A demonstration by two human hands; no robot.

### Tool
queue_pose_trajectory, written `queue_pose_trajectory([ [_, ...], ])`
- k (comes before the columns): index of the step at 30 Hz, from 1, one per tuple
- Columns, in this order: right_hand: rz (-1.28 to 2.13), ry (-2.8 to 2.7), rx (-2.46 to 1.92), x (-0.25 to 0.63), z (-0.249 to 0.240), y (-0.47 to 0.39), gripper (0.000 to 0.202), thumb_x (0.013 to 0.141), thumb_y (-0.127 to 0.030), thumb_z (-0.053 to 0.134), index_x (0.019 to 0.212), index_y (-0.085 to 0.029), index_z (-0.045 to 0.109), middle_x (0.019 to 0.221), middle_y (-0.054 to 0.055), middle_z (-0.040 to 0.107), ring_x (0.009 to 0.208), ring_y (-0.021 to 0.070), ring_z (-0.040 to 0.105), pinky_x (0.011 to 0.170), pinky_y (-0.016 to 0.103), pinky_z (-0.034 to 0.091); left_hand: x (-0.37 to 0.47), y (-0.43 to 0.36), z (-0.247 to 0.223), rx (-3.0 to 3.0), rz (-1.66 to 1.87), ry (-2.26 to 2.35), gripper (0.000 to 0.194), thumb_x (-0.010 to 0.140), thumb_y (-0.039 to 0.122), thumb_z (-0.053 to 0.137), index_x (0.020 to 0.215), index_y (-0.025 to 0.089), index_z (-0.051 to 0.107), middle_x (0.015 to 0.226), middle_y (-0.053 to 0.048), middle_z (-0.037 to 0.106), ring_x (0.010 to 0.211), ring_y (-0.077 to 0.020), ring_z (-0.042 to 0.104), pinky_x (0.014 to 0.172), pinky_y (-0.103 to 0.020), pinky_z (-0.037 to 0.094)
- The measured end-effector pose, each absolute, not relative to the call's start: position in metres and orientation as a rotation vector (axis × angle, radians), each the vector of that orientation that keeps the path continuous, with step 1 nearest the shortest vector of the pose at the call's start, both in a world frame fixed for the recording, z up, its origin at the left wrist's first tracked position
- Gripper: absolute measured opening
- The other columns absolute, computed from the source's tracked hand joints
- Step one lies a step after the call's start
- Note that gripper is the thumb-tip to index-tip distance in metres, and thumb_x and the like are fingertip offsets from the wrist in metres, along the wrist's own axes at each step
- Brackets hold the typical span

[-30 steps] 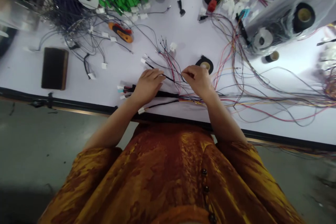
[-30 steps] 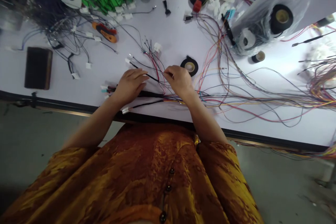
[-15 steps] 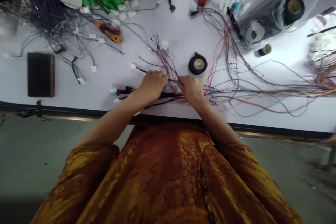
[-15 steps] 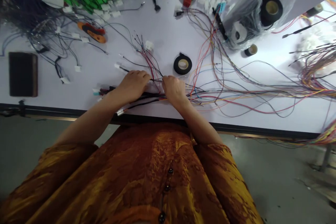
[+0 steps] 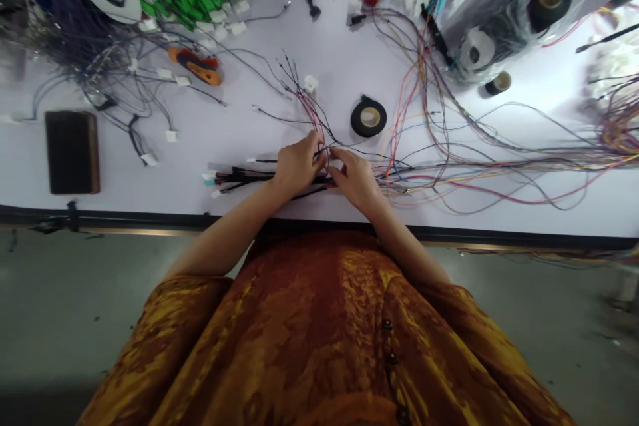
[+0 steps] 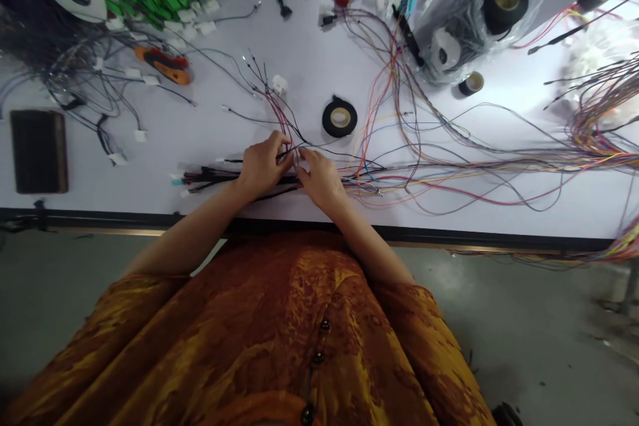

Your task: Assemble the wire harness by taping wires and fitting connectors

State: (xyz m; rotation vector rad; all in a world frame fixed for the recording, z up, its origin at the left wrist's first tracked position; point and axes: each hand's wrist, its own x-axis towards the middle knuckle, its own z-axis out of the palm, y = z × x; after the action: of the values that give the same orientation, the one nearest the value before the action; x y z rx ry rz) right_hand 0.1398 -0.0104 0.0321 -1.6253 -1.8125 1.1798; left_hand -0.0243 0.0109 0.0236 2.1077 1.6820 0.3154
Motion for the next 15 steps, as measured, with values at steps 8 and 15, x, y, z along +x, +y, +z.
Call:
queue_pose_trajectory([
  [8,1.356,-1.375,-1.525,0.131,0.022,-0.007,0.025,0.095,-0.035,0.051,0.110,-0.019,0.061,0.064,-0.005,0.051,0.050,0.0097,0.044,0.054,0.024,0.040,-0.027,0.003,0.004,2.064,0.638,1.754,0.025,0.091,0.031,0.059,0.112,0.019,0.059,0.090,-0.005,0.072,0.078,-0.0202,0.070,0.069,-0.030,0.048],
  [15,1.103,-1.854,-1.418,0.159,0.036,-0.034,0.029,0.095,-0.036,0.052,0.097,-0.019,0.076,0.083,0.005,0.069,0.078,0.0162,0.062,0.077,0.028,0.046,-0.028,0.001,0.001,1.991,0.747,1.763,0.022,0.090,0.029,0.058,0.109,0.019,0.061,0.088,-0.005,0.074,0.078,-0.0183,0.070,0.071,-0.029,0.049],
])
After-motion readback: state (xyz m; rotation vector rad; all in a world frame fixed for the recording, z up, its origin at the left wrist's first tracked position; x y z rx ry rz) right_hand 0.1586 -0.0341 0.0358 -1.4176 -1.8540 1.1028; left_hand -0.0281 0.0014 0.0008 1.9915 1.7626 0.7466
